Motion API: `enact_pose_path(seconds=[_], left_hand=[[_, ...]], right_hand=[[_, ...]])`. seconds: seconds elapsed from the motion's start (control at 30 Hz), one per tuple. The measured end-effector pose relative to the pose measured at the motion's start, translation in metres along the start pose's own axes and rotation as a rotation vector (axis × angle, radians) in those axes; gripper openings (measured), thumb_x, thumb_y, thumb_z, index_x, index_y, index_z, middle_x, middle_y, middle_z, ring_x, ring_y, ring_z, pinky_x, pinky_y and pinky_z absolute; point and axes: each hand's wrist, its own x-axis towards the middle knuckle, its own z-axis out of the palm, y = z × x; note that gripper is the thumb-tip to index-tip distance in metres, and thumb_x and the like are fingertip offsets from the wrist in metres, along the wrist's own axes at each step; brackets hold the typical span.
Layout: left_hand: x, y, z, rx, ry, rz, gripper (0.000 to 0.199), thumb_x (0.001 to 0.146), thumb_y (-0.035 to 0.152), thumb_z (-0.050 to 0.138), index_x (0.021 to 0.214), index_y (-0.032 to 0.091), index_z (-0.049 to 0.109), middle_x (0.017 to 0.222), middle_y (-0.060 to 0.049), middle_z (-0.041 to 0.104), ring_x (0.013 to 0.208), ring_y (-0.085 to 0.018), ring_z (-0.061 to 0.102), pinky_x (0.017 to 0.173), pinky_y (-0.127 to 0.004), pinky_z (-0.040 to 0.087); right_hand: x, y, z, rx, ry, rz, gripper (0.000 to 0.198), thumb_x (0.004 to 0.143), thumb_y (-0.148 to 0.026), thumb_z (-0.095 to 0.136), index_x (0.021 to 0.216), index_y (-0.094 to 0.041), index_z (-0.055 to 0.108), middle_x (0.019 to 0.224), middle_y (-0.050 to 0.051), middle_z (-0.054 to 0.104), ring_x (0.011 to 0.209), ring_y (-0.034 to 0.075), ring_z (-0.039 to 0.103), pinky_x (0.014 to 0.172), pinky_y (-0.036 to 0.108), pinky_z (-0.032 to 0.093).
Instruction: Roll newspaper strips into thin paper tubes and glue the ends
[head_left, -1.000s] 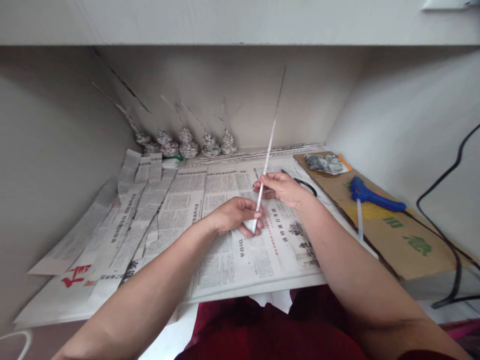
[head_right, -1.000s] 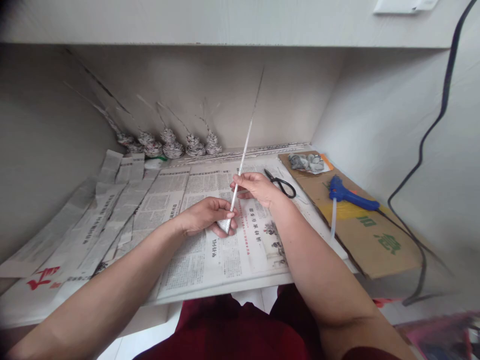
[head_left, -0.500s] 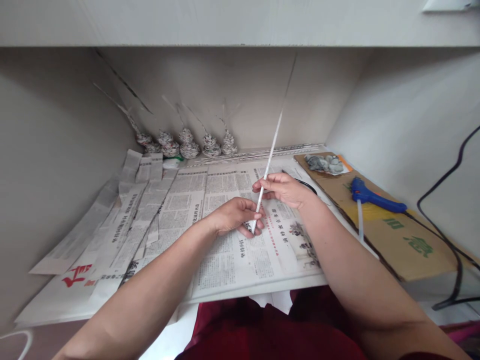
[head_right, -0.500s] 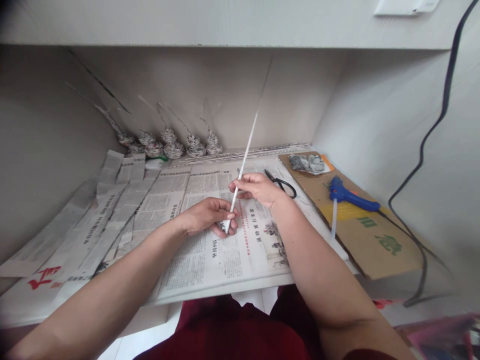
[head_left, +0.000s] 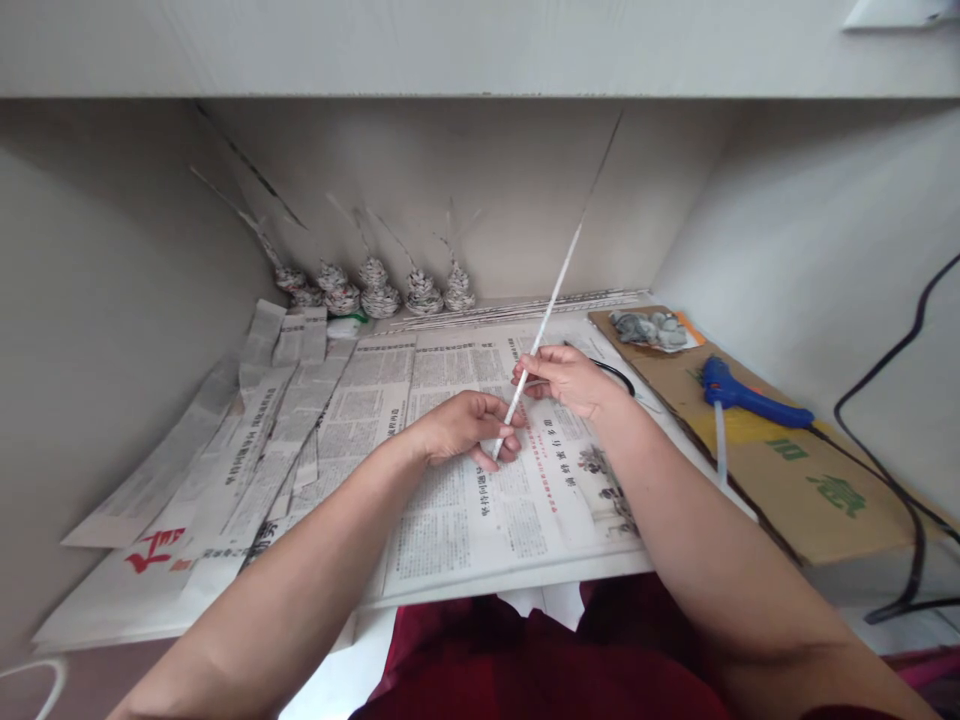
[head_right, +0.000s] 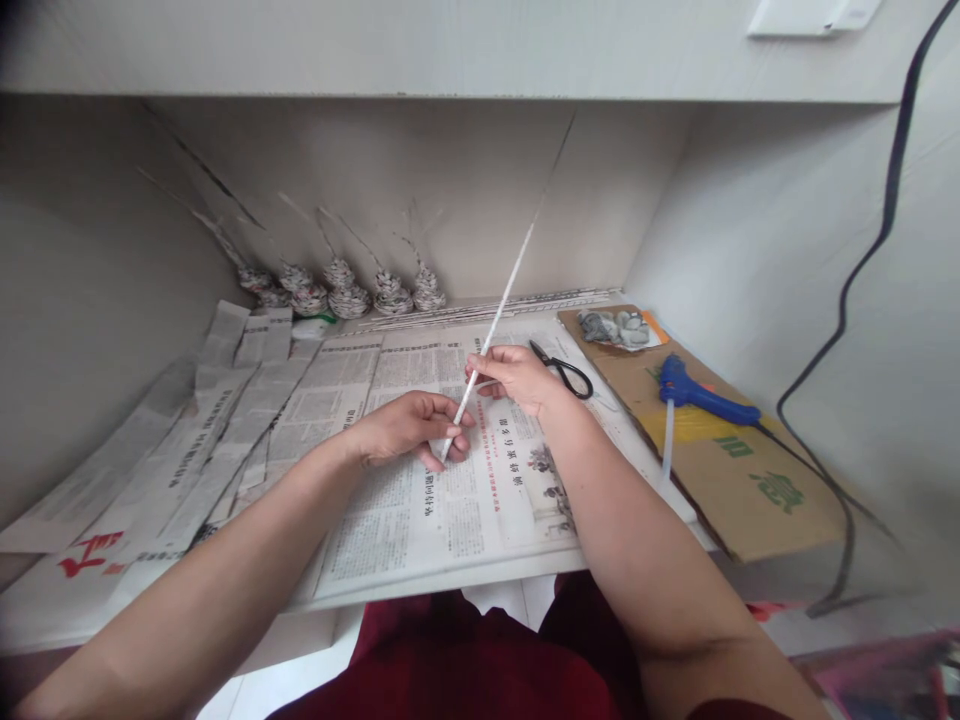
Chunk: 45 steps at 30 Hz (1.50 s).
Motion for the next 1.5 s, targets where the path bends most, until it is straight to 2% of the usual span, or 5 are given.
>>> enact_pose_path(seconds=[0.27,0.53,0.93,1.1,1.5], left_hand=[[0.003,-0.002,-0.005,0.007,0.082,0.009,0.033,0.073,0.019,0.067,0.103,0.012,0.057,0.084,-0.010,0.065,0.074,-0.019,0.065,0.055,-0.030,0.055],[0.006,0.001,-0.011,0.240,0.395,0.120,0.026,0.071,0.009,0.061,0.097,0.014,0.060,0.078,-0.004,0.060,0.062,-0.014,0.063,0.045,-0.019,0.045],[0.006,-0.003,-0.073,0.348,0.671,0.307,0.025,0.054,0.007,0.070,0.078,0.016,0.069,0.071,-0.001,0.067,0.070,-0.016,0.062,0.069,-0.025,0.046],[0.005,-0.003,-0.075,0.268,0.608,0.379,0.025,0.055,0.009,0.069,0.080,0.016,0.069,0.073,-0.003,0.068,0.071,-0.016,0.062,0.070,-0.026,0.047],[0.005,-0.001,-0.046,0.409,0.566,0.599,0.050,0.065,0.014,0.067,0.114,0.019,0.061,0.103,-0.007,0.063,0.075,-0.013,0.060,0.070,-0.024,0.047]], right_hand=[[0.007,0.004,0.004,-0.025,0.156,-0.015,0.033,0.062,-0.045,0.078,0.066,-0.016,0.062,0.069,0.004,0.063,0.061,0.013,0.059,0.043,0.020,0.042],[0.007,0.002,0.007,0.002,0.230,-0.035,0.035,0.063,-0.046,0.077,0.068,-0.015,0.061,0.067,0.005,0.062,0.053,0.012,0.058,0.034,0.018,0.036],[0.005,0.011,0.016,0.128,-0.048,0.039,0.030,0.073,-0.038,0.071,0.093,-0.017,0.068,0.078,0.003,0.066,0.063,0.011,0.063,0.048,0.018,0.046],[0.001,0.014,0.030,0.081,-0.105,0.002,0.039,0.072,-0.036,0.072,0.107,-0.020,0.066,0.085,0.004,0.067,0.066,0.012,0.063,0.051,0.020,0.046],[0.000,0.029,0.056,-0.067,-0.017,-0.187,0.030,0.074,-0.040,0.069,0.090,-0.015,0.070,0.079,0.007,0.069,0.060,0.013,0.060,0.048,0.022,0.043]])
